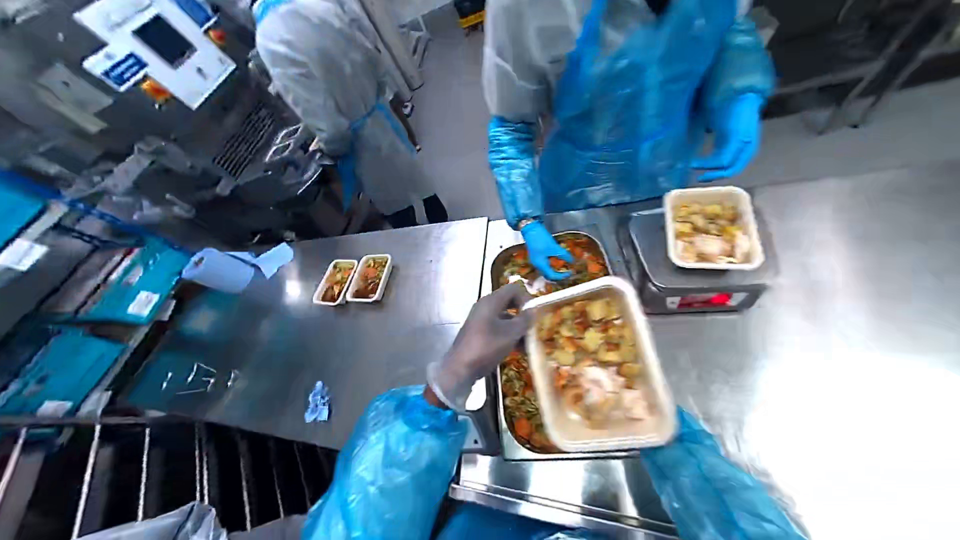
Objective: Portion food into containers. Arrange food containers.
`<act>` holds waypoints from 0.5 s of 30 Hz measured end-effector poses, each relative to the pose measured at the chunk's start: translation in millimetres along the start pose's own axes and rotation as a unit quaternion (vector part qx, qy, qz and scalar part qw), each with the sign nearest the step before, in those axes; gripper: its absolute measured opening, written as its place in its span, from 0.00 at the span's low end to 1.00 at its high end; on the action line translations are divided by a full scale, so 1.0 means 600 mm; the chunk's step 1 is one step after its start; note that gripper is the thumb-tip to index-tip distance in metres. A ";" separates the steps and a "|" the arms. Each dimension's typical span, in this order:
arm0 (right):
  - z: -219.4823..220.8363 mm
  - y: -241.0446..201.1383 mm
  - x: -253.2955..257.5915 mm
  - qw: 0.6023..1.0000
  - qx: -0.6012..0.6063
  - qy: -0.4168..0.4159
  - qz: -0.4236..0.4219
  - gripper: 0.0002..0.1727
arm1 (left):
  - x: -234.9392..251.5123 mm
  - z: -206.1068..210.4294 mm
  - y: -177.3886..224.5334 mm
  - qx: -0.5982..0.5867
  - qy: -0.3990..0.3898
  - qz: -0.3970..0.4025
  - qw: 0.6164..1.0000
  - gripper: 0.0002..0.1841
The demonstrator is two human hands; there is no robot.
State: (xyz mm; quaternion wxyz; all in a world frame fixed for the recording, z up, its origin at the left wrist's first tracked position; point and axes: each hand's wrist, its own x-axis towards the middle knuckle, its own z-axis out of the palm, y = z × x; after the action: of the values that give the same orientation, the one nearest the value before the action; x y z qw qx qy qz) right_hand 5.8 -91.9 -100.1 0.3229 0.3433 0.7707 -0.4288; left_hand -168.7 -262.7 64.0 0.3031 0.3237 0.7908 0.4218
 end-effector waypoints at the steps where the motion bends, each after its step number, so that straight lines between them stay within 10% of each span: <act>1: 0.034 -0.002 0.071 0.986 -0.009 0.159 -0.047 0.29 | -0.015 -0.061 -0.052 -0.004 0.026 -0.015 1.000 0.09; 3: 0.043 -0.008 0.172 0.947 -0.049 0.301 -0.105 0.33 | -0.033 -0.167 -0.152 0.002 0.047 -0.029 0.998 0.08; 7: 0.051 -0.081 0.099 0.927 -0.044 0.356 -0.112 0.25 | -0.054 -0.292 -0.295 0.042 0.042 -0.038 0.997 0.07; 15: 0.144 -0.279 -0.031 0.896 0.079 0.405 -0.166 0.19 | 0.085 -0.343 -0.441 0.155 -0.158 0.022 0.975 0.09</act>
State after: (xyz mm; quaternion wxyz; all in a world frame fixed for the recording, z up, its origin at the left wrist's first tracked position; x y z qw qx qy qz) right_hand -101.7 -239.1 -48.4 -0.1213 0.3791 0.8440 -0.3595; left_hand -422.5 -435.6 -80.1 0.3610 0.4467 0.7815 0.2437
